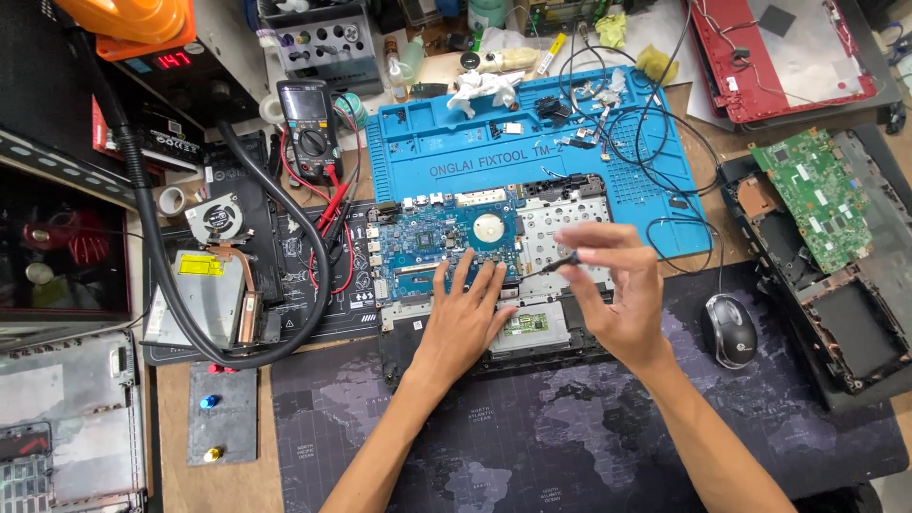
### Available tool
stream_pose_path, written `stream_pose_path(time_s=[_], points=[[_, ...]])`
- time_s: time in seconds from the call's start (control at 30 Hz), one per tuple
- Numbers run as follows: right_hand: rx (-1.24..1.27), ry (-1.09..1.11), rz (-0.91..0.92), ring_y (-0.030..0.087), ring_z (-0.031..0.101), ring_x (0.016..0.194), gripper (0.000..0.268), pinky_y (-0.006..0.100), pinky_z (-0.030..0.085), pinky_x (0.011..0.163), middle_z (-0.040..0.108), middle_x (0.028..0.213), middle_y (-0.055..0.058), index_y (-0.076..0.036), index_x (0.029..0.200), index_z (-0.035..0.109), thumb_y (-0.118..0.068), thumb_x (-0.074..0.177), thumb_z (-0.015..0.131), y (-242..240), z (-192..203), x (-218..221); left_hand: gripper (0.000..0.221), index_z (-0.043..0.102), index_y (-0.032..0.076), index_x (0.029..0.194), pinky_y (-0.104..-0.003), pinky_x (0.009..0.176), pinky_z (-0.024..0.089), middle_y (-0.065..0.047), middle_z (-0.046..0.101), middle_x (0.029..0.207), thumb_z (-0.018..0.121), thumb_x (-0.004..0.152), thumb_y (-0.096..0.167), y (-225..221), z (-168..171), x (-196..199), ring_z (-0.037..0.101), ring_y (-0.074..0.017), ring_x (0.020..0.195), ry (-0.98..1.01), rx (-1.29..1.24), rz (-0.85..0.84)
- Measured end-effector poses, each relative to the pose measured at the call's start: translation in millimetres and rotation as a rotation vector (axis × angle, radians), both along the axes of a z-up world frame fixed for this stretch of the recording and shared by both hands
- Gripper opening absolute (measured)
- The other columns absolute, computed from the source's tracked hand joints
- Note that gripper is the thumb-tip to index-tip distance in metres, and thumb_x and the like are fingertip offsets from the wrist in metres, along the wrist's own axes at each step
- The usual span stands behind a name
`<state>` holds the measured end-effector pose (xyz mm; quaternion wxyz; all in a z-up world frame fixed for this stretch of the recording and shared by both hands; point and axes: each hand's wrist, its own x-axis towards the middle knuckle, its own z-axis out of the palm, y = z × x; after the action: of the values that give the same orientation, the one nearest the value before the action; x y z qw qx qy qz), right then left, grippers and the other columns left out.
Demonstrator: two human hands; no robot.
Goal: Installing a motherboard into a laptop chassis and connecting internal ribbon cables and wiring.
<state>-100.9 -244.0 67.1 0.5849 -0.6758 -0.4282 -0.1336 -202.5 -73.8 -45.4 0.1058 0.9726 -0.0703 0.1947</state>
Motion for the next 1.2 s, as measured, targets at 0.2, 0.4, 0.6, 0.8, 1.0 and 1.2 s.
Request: stream_pose_path(time_s=[0.2, 0.4, 0.6, 0.8, 1.0, 1.2], points=[[0.018, 0.019, -0.028, 0.025, 0.072, 0.093, 0.037, 0.032, 0.064, 0.077, 0.068, 0.099, 0.012, -0.006, 0.106, 0.047, 0.003, 0.088, 0.078, -14, -18, 6, 0.052, 0.062, 0.003, 0.135, -0.062, 0.114, 0.026, -0.015, 0.060, 0.125, 0.056, 0.103, 0.044, -1, 0, 1, 0.045, -0.0391, 0.139, -0.019, -0.015, -0.008], [0.029, 0.017, -0.058, 0.026, 0.073, 0.090, 0.030, 0.032, 0.063, 0.073, 0.070, 0.095, 0.014, -0.003, 0.109, 0.049, 0.008, 0.092, 0.071, -8, -9, 0, 0.052, 0.062, 0.002, 0.135, -0.062, 0.115, 0.025, -0.014, 0.061, 0.124, 0.056, 0.104, 0.043, -2, 2, 0, 0.046, -0.0370, 0.139, -0.014, -0.027, -0.008], [0.007, 0.067, -0.037, 0.033, 0.076, 0.092, 0.024, 0.041, 0.064, 0.076, 0.073, 0.099, 0.019, -0.002, 0.107, 0.051, 0.012, 0.092, 0.065, 5, 13, -13, 0.048, 0.064, 0.004, 0.131, -0.060, 0.114, 0.021, -0.011, 0.063, 0.116, 0.056, 0.104, 0.043, 5, 25, 2, 0.049, -0.0331, 0.136, 0.048, -0.104, -0.035], [0.023, 0.085, -0.066, 0.026, 0.075, 0.081, 0.037, 0.036, 0.066, 0.073, 0.069, 0.084, 0.012, -0.007, 0.101, 0.052, 0.004, 0.081, 0.081, -7, -9, -4, 0.039, 0.067, 0.019, 0.128, -0.055, 0.106, 0.028, -0.001, 0.064, 0.103, 0.055, 0.104, 0.047, 33, 12, 57, 0.057, -0.0231, 0.120, 0.037, -0.235, -0.024], [-0.056, 0.137, 0.007, 0.037, 0.079, 0.091, 0.028, 0.044, 0.066, 0.069, 0.078, 0.099, 0.019, -0.004, 0.105, 0.057, 0.011, 0.085, 0.071, 3, 13, -7, 0.013, 0.072, 0.018, 0.105, -0.041, 0.089, 0.035, 0.001, 0.060, 0.090, 0.064, 0.102, 0.028, 54, 16, 158, 0.057, -0.0169, 0.092, -0.111, -0.165, 0.043], [-0.096, 0.165, 0.218, 0.030, 0.074, 0.112, 0.044, 0.031, 0.072, 0.085, 0.065, 0.112, 0.016, -0.017, 0.122, 0.045, 0.011, 0.094, 0.063, -17, -7, 3, 0.012, 0.074, 0.005, 0.098, -0.049, 0.083, 0.038, -0.016, 0.065, 0.100, 0.064, 0.093, 0.002, 48, -11, 247, 0.051, -0.0340, 0.096, -0.116, 0.024, 0.033]])
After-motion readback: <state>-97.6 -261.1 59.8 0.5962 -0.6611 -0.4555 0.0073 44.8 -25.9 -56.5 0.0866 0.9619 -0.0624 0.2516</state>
